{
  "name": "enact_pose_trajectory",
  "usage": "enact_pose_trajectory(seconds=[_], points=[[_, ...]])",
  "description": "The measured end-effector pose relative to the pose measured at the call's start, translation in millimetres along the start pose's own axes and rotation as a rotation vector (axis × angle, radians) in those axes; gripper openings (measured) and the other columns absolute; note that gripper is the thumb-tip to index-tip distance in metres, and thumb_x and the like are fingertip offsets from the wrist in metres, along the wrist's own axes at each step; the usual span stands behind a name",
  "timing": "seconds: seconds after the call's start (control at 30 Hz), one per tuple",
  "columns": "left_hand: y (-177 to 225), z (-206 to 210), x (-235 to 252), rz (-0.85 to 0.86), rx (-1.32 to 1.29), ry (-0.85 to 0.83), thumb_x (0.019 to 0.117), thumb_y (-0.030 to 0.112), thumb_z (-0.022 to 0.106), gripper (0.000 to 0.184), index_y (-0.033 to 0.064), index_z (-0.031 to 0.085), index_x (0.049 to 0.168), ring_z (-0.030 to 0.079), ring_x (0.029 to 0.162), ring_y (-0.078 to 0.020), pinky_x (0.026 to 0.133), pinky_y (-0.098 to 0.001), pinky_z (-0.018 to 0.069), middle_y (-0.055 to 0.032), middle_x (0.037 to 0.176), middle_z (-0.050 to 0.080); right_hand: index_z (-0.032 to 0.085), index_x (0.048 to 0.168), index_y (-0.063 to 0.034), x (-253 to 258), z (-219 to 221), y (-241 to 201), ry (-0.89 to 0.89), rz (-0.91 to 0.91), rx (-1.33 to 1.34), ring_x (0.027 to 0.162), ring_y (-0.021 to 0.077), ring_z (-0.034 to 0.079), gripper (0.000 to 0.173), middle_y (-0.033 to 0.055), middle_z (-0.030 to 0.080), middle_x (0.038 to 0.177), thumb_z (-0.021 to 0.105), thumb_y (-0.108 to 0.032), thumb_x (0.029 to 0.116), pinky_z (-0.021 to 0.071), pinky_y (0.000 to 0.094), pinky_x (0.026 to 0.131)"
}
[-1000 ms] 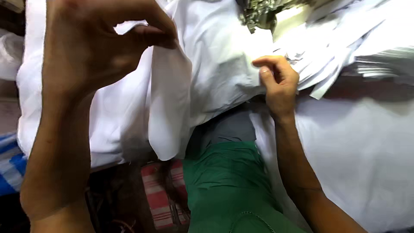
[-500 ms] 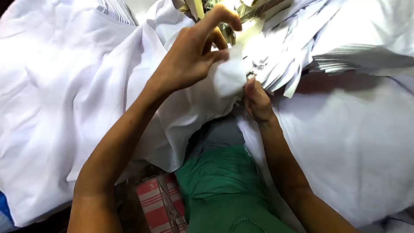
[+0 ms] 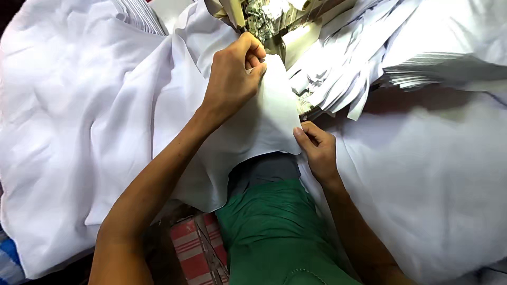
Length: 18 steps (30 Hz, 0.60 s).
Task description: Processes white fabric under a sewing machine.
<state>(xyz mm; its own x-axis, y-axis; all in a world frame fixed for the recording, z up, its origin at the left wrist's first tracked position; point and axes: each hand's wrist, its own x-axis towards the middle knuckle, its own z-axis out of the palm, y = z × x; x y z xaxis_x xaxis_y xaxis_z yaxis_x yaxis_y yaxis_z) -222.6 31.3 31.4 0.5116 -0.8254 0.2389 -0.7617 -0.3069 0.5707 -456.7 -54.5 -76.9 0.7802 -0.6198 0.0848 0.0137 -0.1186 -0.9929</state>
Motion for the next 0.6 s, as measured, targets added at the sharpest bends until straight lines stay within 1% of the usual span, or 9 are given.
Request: enact_pose_trajectory(seconds=[0.07,0.2,0.3,0.5,0.53,0.6], points=[[-1.2,0.3,0.4,0.012,-0.023,0.013,0.096,0.014,0.066,0.017,0.0052,0.067,0.11,0.066,0.081,-0.0061,0.074,-0.0214,0.054,-0.0027,0.091,0.07,0.069,0.087,-0.0067,-2.9,-1.1,-1.0,0.009,-0.011,-0.009,0.079,0.0042,0.062,0.021,-0.0008,0.065,0.088,0.058,-0.015,0.1021,0.0533,0.0199,0.07],[-3.3,1.8,-0.2,0.045,-0.021,0.028,0.0963,0.015,0.067,0.013,0.0062,0.07,0.105,0.066,0.082,-0.0052,0.075,-0.0202,0.0542,-0.0027,0.093,0.071,0.069,0.086,-0.0064,-5.0,-4.4,-2.8,0.038,-0.025,-0.005,0.08,0.0039,0.063,0.022,-0.0011,0.066,0.088,0.056,-0.013,0.1021,0.0538,0.0195,0.072],[-4.6,4.9,-1.1,0.097,0.01,0.057,0.0962,0.015,0.067,0.012,0.0062,0.072,0.102,0.065,0.083,-0.0077,0.075,-0.0211,0.0519,-0.0048,0.093,0.07,0.07,0.086,-0.0073,-5.6,-5.3,-2.3,0.064,-0.01,0.008,0.077,0.0032,0.063,0.022,-0.0024,0.066,0.085,0.055,-0.013,0.1022,0.0534,0.0196,0.07],[-6.0,7.9,-2.6,0.181,0.082,0.098,0.0969,0.014,0.066,0.014,0.0058,0.077,0.102,0.067,0.086,-0.0123,0.079,-0.023,0.0527,-0.009,0.094,0.071,0.07,0.087,-0.0065,-7.5,-3.8,-1.3,0.06,-0.035,-0.003,0.08,0.0023,0.064,0.022,-0.0025,0.068,0.087,0.055,-0.012,0.1016,0.0549,0.0195,0.075],[-6.7,7.8,-3.6,0.196,0.101,0.106,0.0968,0.015,0.066,0.015,0.0071,0.078,0.101,0.067,0.088,-0.0135,0.081,-0.024,0.0527,-0.0091,0.094,0.071,0.07,0.086,-0.0065,-7.5,-3.3,-1.0,0.052,-0.041,-0.012,0.08,0.0023,0.064,0.022,-0.0023,0.068,0.087,0.055,-0.012,0.1015,0.0549,0.0197,0.075],[-7.9,6.7,-6.0,0.226,0.14,0.11,0.0973,0.016,0.066,0.015,0.0095,0.08,0.102,0.066,0.096,-0.0195,0.086,-0.03,0.0499,-0.0099,0.097,0.072,0.07,0.086,-0.0062,-7.1,-2.7,-0.6,0.042,-0.051,-0.027,0.081,0.0025,0.065,0.022,-0.0018,0.068,0.087,0.055,-0.013,0.1015,0.0554,0.0201,0.076]])
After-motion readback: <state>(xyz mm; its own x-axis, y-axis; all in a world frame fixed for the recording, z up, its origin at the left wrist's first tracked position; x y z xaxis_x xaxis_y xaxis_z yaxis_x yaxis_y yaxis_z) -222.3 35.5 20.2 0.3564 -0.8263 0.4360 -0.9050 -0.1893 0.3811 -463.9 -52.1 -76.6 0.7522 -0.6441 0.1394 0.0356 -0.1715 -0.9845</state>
